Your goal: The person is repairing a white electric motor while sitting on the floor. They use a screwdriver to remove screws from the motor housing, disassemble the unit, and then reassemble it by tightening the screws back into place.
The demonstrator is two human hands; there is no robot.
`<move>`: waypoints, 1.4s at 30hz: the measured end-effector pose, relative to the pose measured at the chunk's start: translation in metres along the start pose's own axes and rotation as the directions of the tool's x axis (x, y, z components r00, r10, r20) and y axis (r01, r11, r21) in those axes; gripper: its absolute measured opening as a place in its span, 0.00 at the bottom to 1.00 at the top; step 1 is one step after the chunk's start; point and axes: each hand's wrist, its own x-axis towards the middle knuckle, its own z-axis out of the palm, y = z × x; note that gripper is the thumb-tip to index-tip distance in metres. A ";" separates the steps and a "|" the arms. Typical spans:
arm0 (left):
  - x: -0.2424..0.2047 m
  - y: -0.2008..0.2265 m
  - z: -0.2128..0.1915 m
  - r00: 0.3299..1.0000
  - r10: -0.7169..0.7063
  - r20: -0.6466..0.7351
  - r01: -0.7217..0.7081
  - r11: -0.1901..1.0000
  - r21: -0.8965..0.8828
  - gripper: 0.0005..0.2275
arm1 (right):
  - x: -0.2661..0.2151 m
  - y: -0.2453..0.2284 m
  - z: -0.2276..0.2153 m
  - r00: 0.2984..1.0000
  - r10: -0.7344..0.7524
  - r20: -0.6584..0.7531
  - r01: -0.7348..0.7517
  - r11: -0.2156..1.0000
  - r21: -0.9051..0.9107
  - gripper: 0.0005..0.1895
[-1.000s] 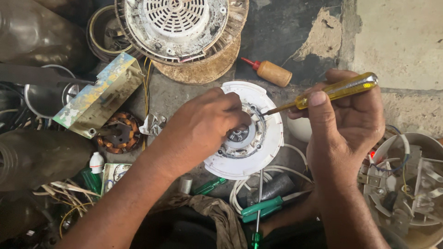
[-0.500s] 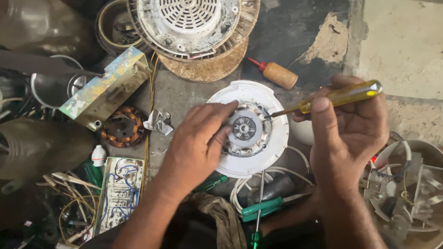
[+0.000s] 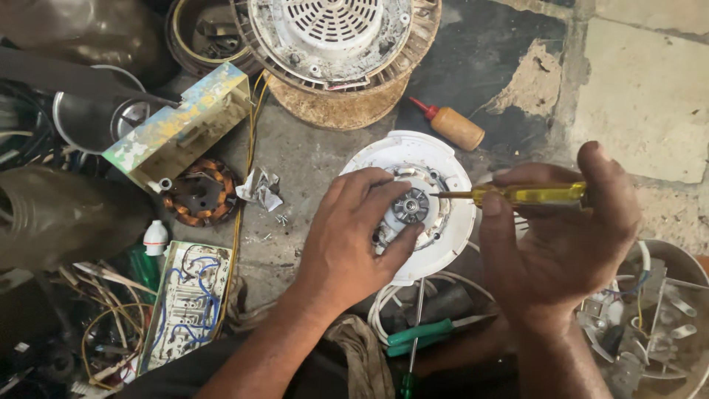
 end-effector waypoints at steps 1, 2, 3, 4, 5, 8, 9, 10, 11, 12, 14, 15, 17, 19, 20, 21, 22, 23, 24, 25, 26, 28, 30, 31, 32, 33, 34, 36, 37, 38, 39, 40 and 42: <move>0.000 0.000 0.001 1.000 -0.010 -0.002 0.010 1.000 -0.004 0.19 | -0.002 0.000 0.000 1.000 0.009 0.006 -0.009 1.000 -0.002 0.39; -0.001 0.000 0.002 1.000 -0.021 -0.004 0.021 1.000 -0.009 0.19 | -0.003 -0.001 0.001 1.000 0.017 0.008 -0.017 1.000 -0.008 0.39; -0.001 0.000 0.003 1.000 -0.030 -0.005 0.030 0.999 -0.014 0.18 | -0.003 -0.001 0.001 1.000 0.025 0.008 -0.025 1.000 -0.015 0.38; -0.001 0.000 0.003 0.999 -0.034 0.004 0.034 0.999 -0.008 0.18 | -0.004 -0.003 0.002 0.999 0.033 0.005 -0.033 0.999 -0.027 0.38; -0.001 0.000 0.003 0.999 -0.037 0.015 0.037 0.999 -0.003 0.18 | -0.003 -0.003 0.003 0.999 0.034 0.002 -0.034 0.999 -0.029 0.38; 0.000 -0.001 0.002 0.999 -0.043 0.031 0.042 0.999 0.012 0.18 | 0.000 -0.003 0.004 0.999 0.035 -0.007 -0.035 0.999 -0.025 0.37; 0.000 0.000 0.002 0.998 -0.045 0.033 0.045 0.999 0.017 0.18 | 0.001 -0.003 0.005 0.999 0.037 -0.010 -0.038 0.999 -0.024 0.36; 0.000 0.000 0.002 0.998 -0.047 0.037 0.047 0.999 0.014 0.18 | 0.000 -0.004 0.006 0.999 0.047 -0.019 -0.047 0.998 -0.028 0.36; 0.001 0.000 0.002 0.998 -0.049 0.039 0.049 0.999 0.014 0.18 | 0.000 -0.004 0.008 0.998 0.056 -0.023 -0.057 0.998 -0.029 0.36; 0.001 0.000 0.002 0.998 -0.052 0.042 0.051 0.999 0.013 0.18 | -0.001 -0.005 0.009 0.997 0.066 -0.027 -0.067 0.997 -0.030 0.36; 0.001 0.001 0.002 0.998 -0.051 0.039 0.050 0.999 0.009 0.18 | -0.003 -0.005 0.011 0.996 0.085 -0.023 -0.085 0.996 -0.025 0.36; 0.001 0.001 0.002 0.998 -0.050 0.037 0.050 0.999 0.006 0.18 | -0.003 -0.005 0.012 0.995 0.093 -0.020 -0.093 0.995 -0.022 0.36; 0.002 0.001 0.002 0.998 -0.047 0.034 0.047 0.999 0.006 0.18 | -0.004 -0.005 0.012 0.995 0.103 -0.009 -0.103 0.995 -0.012 0.36; 0.002 0.001 0.001 0.999 -0.042 0.029 0.042 0.999 0.006 0.18 | -0.004 -0.005 0.012 0.994 0.111 -0.007 -0.111 0.994 -0.010 0.37; 0.002 0.001 0.001 0.999 -0.038 0.027 0.038 0.999 0.006 0.18 | -0.003 -0.005 0.012 0.994 0.114 -0.003 -0.114 0.993 -0.008 0.37; 0.002 0.001 0.001 0.999 -0.035 0.024 0.034 0.999 0.006 0.18 | -0.003 -0.005 0.012 0.993 0.116 0.001 -0.116 0.993 -0.006 0.37; 0.002 0.001 0.001 0.999 -0.036 0.025 0.036 0.999 0.004 0.18 | -0.002 -0.005 0.012 0.993 0.117 0.009 -0.117 0.993 0.000 0.37; 0.001 0.001 0.001 0.999 -0.039 0.027 0.039 0.999 0.002 0.18 | -0.002 -0.006 0.013 0.993 0.121 0.013 -0.121 0.993 0.006 0.37; 0.001 0.001 0.001 0.999 -0.041 0.028 0.041 0.999 0.001 0.18 | -0.001 -0.006 0.014 0.992 0.124 0.017 -0.124 0.992 0.013 0.37; 0.001 0.001 0.001 0.999 -0.043 0.028 0.043 0.999 -0.002 0.18 | 0.000 -0.008 0.014 0.992 0.129 0.015 -0.129 0.991 0.021 0.37; 0.001 0.001 0.001 0.999 -0.045 0.028 0.045 0.999 -0.005 0.18 | 0.002 -0.008 0.015 0.993 0.118 0.015 -0.118 0.993 0.008 0.37; 0.001 0.001 0.001 0.999 -0.045 0.026 0.046 0.999 -0.004 0.18 | 0.006 -0.011 0.016 0.997 0.082 0.017 -0.081 0.996 -0.040 0.38; 0.001 0.001 0.001 0.999 -0.041 0.022 0.041 0.999 0.002 0.18 | 0.012 -0.014 0.014 0.998 0.046 0.046 -0.041 0.994 -0.106 0.38; 0.001 0.001 0.001 0.999 -0.039 0.023 0.039 0.999 0.001 0.18 | 0.015 -0.016 0.012 0.997 0.038 0.073 -0.028 0.990 -0.138 0.38; 0.000 0.001 0.001 0.999 -0.037 0.024 0.037 0.999 -0.001 0.18 | 0.017 -0.018 0.011 0.994 0.031 0.101 -0.014 0.985 -0.171 0.38; 0.000 0.000 0.001 0.999 -0.035 0.026 0.035 0.999 -0.002 0.18 | 0.020 -0.020 0.011 0.993 0.018 0.116 -0.001 0.989 -0.145 0.36; -0.001 0.000 0.002 0.999 -0.035 0.027 0.036 0.999 -0.008 0.18 | 0.023 -0.022 0.012 0.991 0.004 0.132 0.012 0.993 -0.118 0.35; -0.002 0.000 0.002 0.999 -0.038 0.029 0.039 0.999 -0.019 0.18 | 0.029 -0.027 0.013 0.987 -0.045 0.155 0.069 0.986 -0.154 0.32; -0.003 0.000 0.002 0.999 -0.031 0.021 0.031 0.999 -0.017 0.18 | 0.032 -0.030 0.013 0.983 -0.077 0.164 0.113 0.969 -0.221 0.31; -0.003 -0.001 0.003 1.000 -0.024 0.014 0.024 1.000 -0.016 0.18 | 0.035 -0.033 0.012 0.978 -0.108 0.176 0.156 0.945 -0.287 0.29; -0.002 -0.001 0.003 1.000 -0.013 0.004 0.013 1.000 -0.013 0.18 | 0.040 -0.037 0.010 0.981 -0.076 0.180 0.125 0.953 -0.277 0.27; -0.002 -0.001 0.002 1.000 -0.002 -0.005 0.002 1.000 -0.018 0.17 | 0.044 -0.042 0.008 0.982 -0.045 0.184 0.094 0.959 -0.268 0.25; -0.002 -0.001 0.002 0.999 0.020 -0.033 -0.021 0.999 -0.030 0.17 | 0.054 -0.047 0.004 0.977 -0.031 0.213 0.087 0.962 -0.260 0.22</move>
